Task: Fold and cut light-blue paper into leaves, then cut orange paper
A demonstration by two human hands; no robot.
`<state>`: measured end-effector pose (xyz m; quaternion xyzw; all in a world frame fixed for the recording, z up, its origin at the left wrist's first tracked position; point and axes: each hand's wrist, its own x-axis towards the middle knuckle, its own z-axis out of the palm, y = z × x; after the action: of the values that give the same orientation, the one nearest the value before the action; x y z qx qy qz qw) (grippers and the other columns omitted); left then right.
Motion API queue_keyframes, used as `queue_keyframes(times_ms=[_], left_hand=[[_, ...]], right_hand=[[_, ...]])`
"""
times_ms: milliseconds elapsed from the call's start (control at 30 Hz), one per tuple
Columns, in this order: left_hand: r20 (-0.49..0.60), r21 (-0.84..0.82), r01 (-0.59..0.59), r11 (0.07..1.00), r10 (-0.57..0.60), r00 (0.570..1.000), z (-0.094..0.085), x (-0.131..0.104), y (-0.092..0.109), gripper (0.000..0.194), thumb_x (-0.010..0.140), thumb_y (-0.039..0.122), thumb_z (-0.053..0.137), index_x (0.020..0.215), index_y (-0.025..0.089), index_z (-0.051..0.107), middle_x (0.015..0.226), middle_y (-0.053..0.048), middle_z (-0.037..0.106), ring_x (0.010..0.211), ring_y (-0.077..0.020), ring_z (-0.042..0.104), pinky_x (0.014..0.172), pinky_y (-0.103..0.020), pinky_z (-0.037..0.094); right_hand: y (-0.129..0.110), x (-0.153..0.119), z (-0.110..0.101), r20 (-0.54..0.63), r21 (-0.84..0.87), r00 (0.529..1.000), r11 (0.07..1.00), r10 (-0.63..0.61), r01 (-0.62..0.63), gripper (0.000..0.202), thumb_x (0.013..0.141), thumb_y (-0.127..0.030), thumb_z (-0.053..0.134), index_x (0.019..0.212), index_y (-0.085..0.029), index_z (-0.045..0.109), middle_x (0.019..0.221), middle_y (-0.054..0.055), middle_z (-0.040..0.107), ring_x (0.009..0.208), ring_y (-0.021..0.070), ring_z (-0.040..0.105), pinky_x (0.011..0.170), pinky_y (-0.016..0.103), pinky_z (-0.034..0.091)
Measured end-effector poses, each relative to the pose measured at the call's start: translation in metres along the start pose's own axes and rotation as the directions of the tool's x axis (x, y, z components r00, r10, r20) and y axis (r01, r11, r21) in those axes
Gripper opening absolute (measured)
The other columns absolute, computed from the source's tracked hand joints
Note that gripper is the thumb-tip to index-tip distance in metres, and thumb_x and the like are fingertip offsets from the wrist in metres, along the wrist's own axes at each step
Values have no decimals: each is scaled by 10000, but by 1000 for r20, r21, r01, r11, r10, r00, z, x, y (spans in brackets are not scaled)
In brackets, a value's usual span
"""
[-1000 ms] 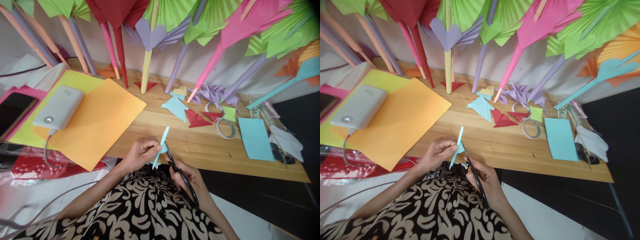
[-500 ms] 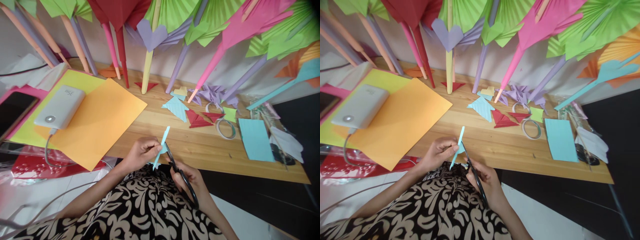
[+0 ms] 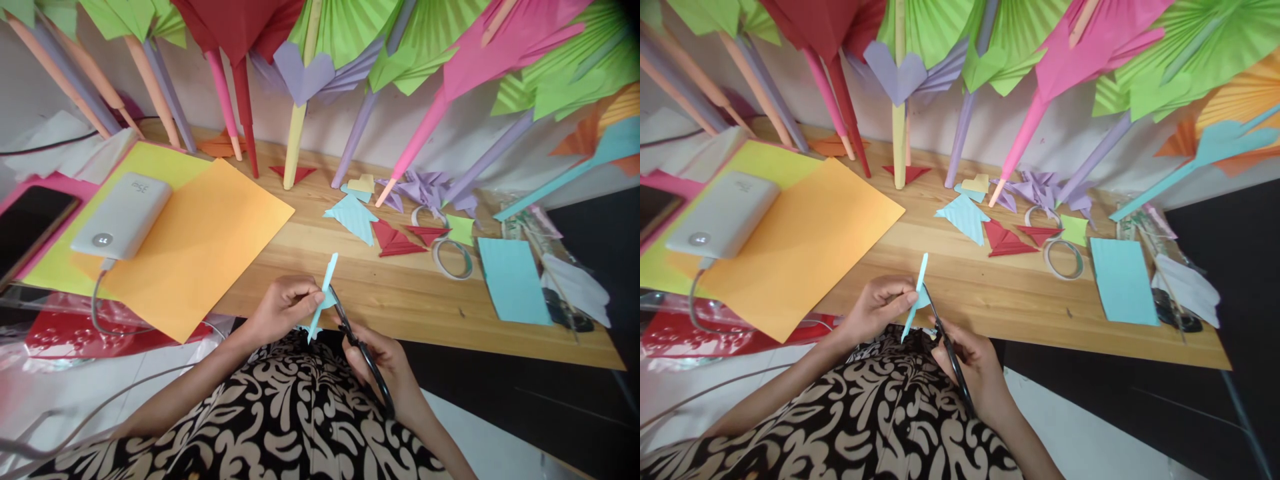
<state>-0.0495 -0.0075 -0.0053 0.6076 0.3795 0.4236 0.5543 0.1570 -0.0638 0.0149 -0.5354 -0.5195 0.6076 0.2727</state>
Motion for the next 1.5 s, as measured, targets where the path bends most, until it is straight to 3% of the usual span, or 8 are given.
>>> queue_keyframes(times_ms=[367, 667, 800, 1133, 1267, 1500], left_hand=[[11, -20, -19, 1000, 19, 1000, 1, 0, -1, 404, 978, 321, 510, 611, 153, 494, 615, 34, 401, 583, -86, 371, 570, -234, 293], [22, -15, -5, 1000, 6, 1000, 0, 1, 1, 398, 976, 314, 509, 613, 151, 519, 619, 28, 422, 587, -92, 383, 579, -240, 299], [24, -9, 0, 1000, 0, 1000, 0, 0, 0, 419, 978, 325, 506, 595, 161, 465, 613, 35, 381, 582, -93, 358, 575, -242, 284], [15, -21, 0, 1000, 0, 1000, 0, 0, 0, 417, 974, 323, 509, 599, 166, 414, 616, 41, 349, 584, -90, 338, 570, -235, 272], [-1, -47, 27, 999, -27, 1000, 0, 0, 3, 409, 961, 335, 521, 604, 165, 415, 617, 40, 338, 588, -89, 332, 564, -229, 269], [22, -139, 117, 983, -115, 993, 2, -2, 6, 398, 944, 384, 537, 627, 159, 449, 624, 37, 365, 599, -89, 334, 562, -219, 271]], right_hand=[[4, 1, 1, 11, 15, 1000, 1000, -26, 26, 532, 831, -575, 638, 1187, -188, 721, 590, -33, 449, 460, 65, 304, 437, 208, 259], [-7, 3, 4, -8, 1, 1000, 1000, 1, -1, 482, 802, -532, 670, 1136, -193, 745, 539, -49, 408, 441, 66, 318, 425, 204, 262], [-10, 2, 5, 20, 20, 999, 999, 37, -37, 506, 807, -543, 651, 1153, -183, 732, 507, -63, 384, 423, 69, 322, 421, 206, 297], [-9, 2, 3, -1, -53, 996, 994, 93, -93, 511, 803, -560, 647, 1126, -173, 728, 526, -39, 488, 438, 104, 476, 457, 227, 416], [-10, 2, 4, 24, -11, 998, 998, 58, -58, 535, 831, -614, 605, 1119, -175, 706, 628, -18, 519, 545, 125, 553, 549, 249, 498], [-2, 2, 4, 77, 104, 997, 994, -26, 18, 525, 867, -625, 574, 1125, -173, 647, 710, -20, 510, 569, 95, 488, 734, 325, 567]])
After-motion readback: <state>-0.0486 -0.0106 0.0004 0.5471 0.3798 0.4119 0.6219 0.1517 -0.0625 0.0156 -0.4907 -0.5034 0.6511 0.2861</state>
